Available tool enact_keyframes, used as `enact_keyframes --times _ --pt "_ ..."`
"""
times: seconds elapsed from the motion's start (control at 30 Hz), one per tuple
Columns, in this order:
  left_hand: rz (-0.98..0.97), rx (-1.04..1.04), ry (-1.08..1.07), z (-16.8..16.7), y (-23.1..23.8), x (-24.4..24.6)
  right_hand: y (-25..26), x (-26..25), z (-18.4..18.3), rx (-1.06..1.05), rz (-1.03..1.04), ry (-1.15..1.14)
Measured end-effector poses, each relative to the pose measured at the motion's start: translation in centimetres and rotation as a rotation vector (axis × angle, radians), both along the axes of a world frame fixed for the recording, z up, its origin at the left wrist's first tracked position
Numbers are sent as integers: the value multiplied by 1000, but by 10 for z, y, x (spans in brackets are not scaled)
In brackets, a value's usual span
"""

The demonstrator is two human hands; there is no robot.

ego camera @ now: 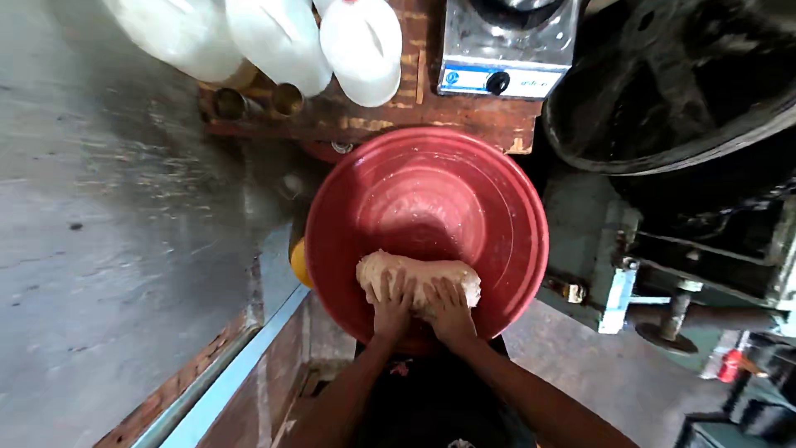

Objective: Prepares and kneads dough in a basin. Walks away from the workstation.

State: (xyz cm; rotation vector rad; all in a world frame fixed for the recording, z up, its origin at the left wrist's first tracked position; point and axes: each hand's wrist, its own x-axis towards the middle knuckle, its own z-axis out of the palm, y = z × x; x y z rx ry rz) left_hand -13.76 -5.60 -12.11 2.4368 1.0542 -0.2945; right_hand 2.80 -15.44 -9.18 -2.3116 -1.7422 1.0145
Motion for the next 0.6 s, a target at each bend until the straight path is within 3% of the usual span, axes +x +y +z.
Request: enact_keyframes --times 0.13,0.2,0.3,0.5,0.6 --pt "-3 -165 242 -52 65 72 76 36 -81 -12 -65 -112" --pt "36 -176 272 -74 103 110 119 66 -113 -102 -87 -90" --pt "-5 -276 301 -99 148 137 155 99 -148 -71 -107 -111" --pt "-201 -324 94 -126 229 148 193 155 -182 67 -38 -62" --pt "-177 -229 -49 -128 235 145 208 157 -159 -38 -83 -73"
